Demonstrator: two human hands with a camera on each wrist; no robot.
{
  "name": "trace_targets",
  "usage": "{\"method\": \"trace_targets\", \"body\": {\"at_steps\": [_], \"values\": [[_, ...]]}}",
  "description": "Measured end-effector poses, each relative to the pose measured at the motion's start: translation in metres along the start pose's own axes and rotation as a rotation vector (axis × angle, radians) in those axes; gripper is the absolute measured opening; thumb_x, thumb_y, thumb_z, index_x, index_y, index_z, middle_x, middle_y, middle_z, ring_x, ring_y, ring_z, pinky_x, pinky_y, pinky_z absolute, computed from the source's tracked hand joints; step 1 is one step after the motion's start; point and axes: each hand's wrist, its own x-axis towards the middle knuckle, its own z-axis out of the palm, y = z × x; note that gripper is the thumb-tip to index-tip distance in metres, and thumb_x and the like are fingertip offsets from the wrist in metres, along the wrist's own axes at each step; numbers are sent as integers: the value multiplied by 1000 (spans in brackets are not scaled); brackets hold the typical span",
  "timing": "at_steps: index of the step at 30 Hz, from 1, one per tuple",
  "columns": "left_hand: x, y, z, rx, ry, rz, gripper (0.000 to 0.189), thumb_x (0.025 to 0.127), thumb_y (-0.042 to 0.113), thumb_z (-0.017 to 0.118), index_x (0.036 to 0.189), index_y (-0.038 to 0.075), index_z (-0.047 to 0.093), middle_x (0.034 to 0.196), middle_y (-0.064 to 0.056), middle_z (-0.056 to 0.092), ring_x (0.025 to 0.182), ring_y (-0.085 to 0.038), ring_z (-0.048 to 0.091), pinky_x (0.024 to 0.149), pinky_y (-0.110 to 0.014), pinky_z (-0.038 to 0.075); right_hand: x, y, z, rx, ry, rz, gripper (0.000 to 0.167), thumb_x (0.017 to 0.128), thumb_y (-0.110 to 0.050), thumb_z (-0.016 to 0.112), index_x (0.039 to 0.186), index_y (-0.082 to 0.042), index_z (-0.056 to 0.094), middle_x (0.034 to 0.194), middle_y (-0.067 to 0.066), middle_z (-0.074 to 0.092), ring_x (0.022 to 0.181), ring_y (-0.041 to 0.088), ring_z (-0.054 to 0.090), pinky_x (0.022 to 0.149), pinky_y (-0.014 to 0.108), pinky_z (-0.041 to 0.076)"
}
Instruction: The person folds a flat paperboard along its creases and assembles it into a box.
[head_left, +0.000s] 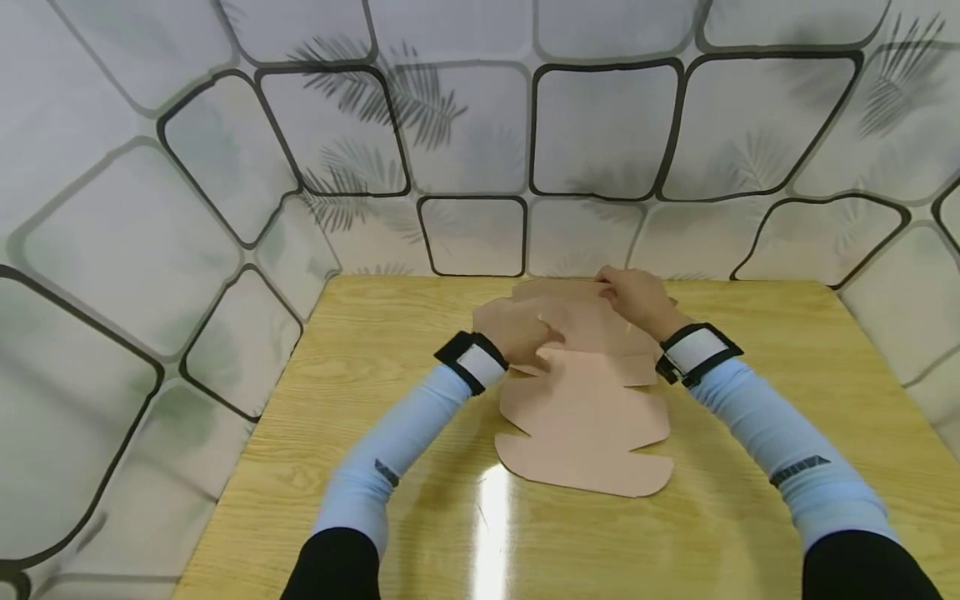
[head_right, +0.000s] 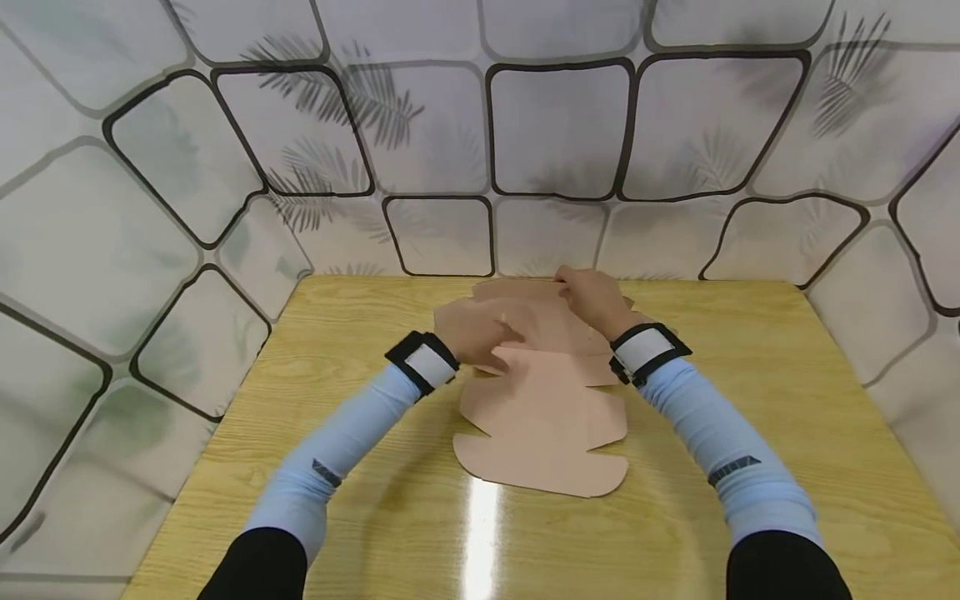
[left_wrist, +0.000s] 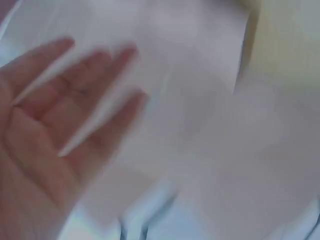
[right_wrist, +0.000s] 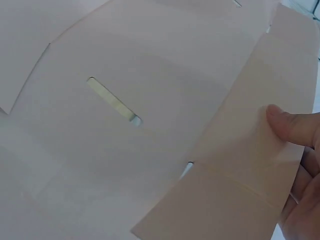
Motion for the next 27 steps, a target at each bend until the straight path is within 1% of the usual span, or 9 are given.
{"method": "trace_targets", "body": {"at_steps": [2,4,8,10,13,17,20,23,27], "values": [[-11,-15,-27,-17,112,-65,31,85,44,72,98,16,75,95,2,72,80,-11,61,69,-28,50,-2,3,5,-15,22,-4,18,89,-4,68,105,0,63,92,21,71,73,36,67,64,48,54],[-19,-27,-53,-84,161,-158,23,85,33,76,80,10,72,80,-1,69,70,-13,58,65,-29,50,-3,5,9,-22,45,-17,17,89,-4,67,105,0,63,91,20,71,70,35,67,61,47,54],[-24,-50,-79,-32,202,-303,12,89,15,71,96,6,75,97,-7,73,88,-21,68,77,-33,56,-2,10,15,-27,117,-56,15,89,-4,68,103,0,63,88,19,71,66,34,66,58,47,53],[-21,-58,-77,-46,196,-312,22,92,4,64,113,6,72,112,-9,71,103,-24,67,87,-35,55,-1,9,17,-29,140,-68,16,88,-5,68,102,0,64,89,18,72,66,33,67,59,47,53],[-13,-65,-65,-132,181,-258,35,94,-1,59,127,9,65,125,-8,66,116,-24,62,97,-33,50,0,4,17,-35,150,-67,15,88,-6,69,102,-1,64,91,17,73,69,33,68,60,47,54],[-4,-70,-49,-249,162,-133,46,92,6,65,137,10,56,137,-8,58,125,-25,56,104,-33,44,0,-1,15,-34,143,-59,15,88,-5,68,102,-1,64,91,16,73,71,33,69,62,47,54],[2,-67,-44,-336,147,-81,54,90,11,69,141,10,52,140,-9,55,125,-26,56,105,-33,44,0,-4,14,-36,141,-63,14,88,-5,69,101,-2,65,91,16,73,72,31,69,63,46,54],[9,-60,-39,-385,157,-52,50,87,16,73,134,9,59,134,-9,60,118,-25,61,100,-31,47,-1,-9,14,-43,159,-85,14,87,-5,69,100,-2,66,89,15,72,69,30,68,61,44,54],[15,-48,-34,-357,235,-49,23,87,20,72,104,4,72,102,-11,73,91,-23,67,81,-28,51,-2,-13,17,-62,213,-111,13,85,-3,71,97,-2,66,85,15,72,62,30,66,57,43,53]]}}
